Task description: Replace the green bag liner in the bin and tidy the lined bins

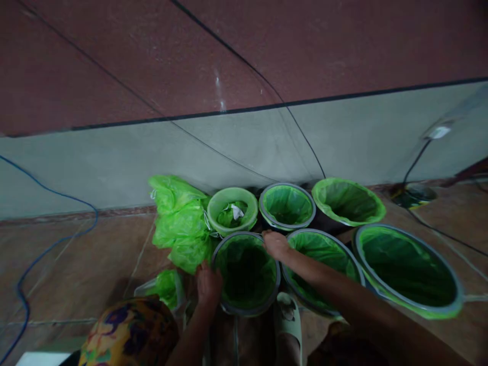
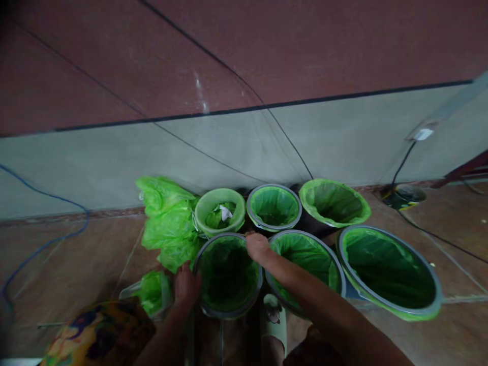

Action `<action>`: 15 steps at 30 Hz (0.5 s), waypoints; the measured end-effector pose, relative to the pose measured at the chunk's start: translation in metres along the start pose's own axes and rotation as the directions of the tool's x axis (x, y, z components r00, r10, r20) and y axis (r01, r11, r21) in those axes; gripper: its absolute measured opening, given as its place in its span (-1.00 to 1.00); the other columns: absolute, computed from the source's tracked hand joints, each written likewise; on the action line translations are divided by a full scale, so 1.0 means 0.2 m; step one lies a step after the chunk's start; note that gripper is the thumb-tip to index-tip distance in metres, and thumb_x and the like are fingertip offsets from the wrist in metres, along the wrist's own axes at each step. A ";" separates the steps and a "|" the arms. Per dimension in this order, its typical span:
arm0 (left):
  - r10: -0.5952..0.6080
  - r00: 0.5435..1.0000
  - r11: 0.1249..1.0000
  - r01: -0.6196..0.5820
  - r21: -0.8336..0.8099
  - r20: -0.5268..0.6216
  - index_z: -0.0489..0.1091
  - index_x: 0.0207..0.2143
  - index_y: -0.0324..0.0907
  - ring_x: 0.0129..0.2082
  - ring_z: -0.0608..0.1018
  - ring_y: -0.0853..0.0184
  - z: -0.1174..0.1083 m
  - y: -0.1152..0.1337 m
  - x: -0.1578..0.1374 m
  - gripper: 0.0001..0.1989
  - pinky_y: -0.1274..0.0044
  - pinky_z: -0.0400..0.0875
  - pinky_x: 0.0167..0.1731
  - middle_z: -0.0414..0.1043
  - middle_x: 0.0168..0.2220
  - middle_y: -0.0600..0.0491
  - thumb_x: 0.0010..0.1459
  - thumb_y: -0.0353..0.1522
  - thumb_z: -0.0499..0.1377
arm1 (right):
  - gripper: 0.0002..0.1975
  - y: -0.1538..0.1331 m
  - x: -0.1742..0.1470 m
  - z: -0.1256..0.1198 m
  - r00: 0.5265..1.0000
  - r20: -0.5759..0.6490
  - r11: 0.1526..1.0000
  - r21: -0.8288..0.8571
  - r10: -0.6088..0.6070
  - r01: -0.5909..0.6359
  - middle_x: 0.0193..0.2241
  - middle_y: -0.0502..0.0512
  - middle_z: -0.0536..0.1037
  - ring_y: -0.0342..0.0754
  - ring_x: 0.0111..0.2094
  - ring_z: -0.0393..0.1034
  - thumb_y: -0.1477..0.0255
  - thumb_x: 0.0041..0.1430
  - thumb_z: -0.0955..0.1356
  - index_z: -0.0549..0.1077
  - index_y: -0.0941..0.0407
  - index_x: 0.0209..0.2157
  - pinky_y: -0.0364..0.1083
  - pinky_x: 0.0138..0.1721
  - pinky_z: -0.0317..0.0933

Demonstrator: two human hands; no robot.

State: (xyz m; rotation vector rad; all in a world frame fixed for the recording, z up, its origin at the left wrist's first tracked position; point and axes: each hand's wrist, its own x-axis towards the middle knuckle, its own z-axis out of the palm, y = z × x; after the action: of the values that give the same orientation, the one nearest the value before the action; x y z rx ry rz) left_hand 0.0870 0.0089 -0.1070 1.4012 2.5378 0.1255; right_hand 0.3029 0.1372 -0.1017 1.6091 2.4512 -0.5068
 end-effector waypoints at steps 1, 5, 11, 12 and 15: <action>-0.012 0.999 1.000 0.012 0.010 0.049 0.32 -0.03 -0.34 -0.05 0.50 0.17 0.01 -0.03 0.01 -0.67 0.45 0.36 -0.07 0.46 -0.11 -0.20 0.16 -0.39 0.06 | -0.75 -0.03 0.01 0.02 1.000 0.000 1.000 -0.009 0.024 -0.024 -0.15 0.25 0.51 0.05 -0.13 0.44 0.55 0.14 0.31 0.42 0.25 -0.11 -0.11 -0.14 0.26; -0.019 0.983 0.999 0.013 0.035 0.185 0.39 -0.20 -0.30 -0.17 0.56 0.16 0.06 -0.07 0.03 -0.79 0.45 0.41 -0.19 0.51 -0.23 -0.17 0.11 -0.50 0.05 | -0.70 -0.10 0.06 0.09 0.989 -0.020 0.989 -0.033 0.144 -0.145 -0.19 0.31 0.52 0.06 -0.17 0.47 0.70 0.16 0.19 0.42 0.29 -0.13 -0.09 -0.22 0.29; -0.011 0.990 1.000 0.008 0.022 0.141 0.37 -0.14 -0.39 -0.08 0.52 0.13 0.10 -0.05 0.05 -0.69 0.43 0.39 -0.10 0.48 -0.19 -0.25 0.08 -0.60 -0.02 | -0.63 -0.15 0.06 0.10 0.966 -0.097 0.966 -0.072 0.239 -0.247 -0.19 0.39 0.49 0.08 -0.16 0.46 0.71 0.22 0.07 0.40 0.30 -0.11 -0.10 -0.26 0.30; -0.014 0.991 1.000 0.012 0.016 0.132 0.37 -0.13 -0.39 -0.06 0.51 0.13 0.10 -0.05 0.05 -0.69 0.43 0.38 -0.09 0.47 -0.18 -0.25 0.08 -0.59 -0.02 | -0.63 -0.16 0.05 0.10 0.963 -0.107 0.963 -0.080 0.248 -0.257 -0.19 0.39 0.49 0.08 -0.16 0.46 0.70 0.23 0.07 0.40 0.29 -0.11 -0.11 -0.26 0.30; -0.045 0.992 0.999 0.048 -0.014 0.120 0.33 -0.10 -0.38 -0.06 0.51 0.15 0.08 -0.05 0.05 -0.70 0.45 0.39 -0.10 0.45 -0.16 -0.23 0.10 -0.57 -0.01 | -0.63 -0.16 0.04 0.10 0.959 -0.114 0.958 -0.099 0.258 -0.269 -0.19 0.38 0.48 0.06 -0.16 0.46 0.70 0.23 0.06 0.39 0.28 -0.09 -0.11 -0.26 0.30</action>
State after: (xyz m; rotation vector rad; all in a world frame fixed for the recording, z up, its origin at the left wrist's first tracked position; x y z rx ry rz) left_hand 0.0775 0.0104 -0.1268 1.3016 2.4632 0.0525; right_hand 0.2701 0.1259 -0.1163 1.9159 2.2341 -0.2466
